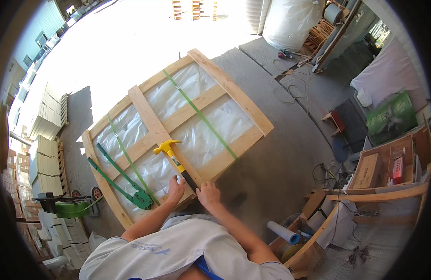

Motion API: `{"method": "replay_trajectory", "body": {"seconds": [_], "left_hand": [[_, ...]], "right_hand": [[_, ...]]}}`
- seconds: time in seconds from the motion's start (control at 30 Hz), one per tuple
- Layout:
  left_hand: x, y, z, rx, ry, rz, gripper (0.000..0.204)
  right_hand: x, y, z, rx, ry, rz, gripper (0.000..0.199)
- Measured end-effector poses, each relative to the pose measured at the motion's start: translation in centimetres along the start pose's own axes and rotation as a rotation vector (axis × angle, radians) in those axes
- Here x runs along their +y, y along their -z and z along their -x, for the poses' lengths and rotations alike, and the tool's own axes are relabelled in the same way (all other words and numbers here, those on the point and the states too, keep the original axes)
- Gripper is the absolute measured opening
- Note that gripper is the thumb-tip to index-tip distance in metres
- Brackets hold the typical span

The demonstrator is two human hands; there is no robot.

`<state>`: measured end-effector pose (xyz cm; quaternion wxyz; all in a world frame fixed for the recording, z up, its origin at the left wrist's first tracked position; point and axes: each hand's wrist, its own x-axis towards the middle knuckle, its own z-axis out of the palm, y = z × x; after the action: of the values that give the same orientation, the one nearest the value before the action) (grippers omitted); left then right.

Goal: The person secures a wooden crate with green straps using a manual tensioner and a hammer. They wrap straps around the crate, tighten them with the tensioner, and hammer nails to hold the straps in place.

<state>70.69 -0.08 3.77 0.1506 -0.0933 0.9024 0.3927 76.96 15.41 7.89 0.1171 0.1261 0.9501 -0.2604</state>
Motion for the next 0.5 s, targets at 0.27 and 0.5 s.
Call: {"method": "replay_trajectory", "body": {"seconds": [0.27, 0.5], "left_hand": [[6.1, -4.4, 0.9, 0.329, -0.464, -0.301, 0.062], [14.9, -14.6, 1.3, 0.142, -0.443, -0.284, 0.055]], "right_hand": [[21.0, 1.8, 4.0, -0.044, -0.413, -0.743, 0.029], [42.3, 4.1, 11.5, 0.014, -0.737, -0.842, 0.023]]}}
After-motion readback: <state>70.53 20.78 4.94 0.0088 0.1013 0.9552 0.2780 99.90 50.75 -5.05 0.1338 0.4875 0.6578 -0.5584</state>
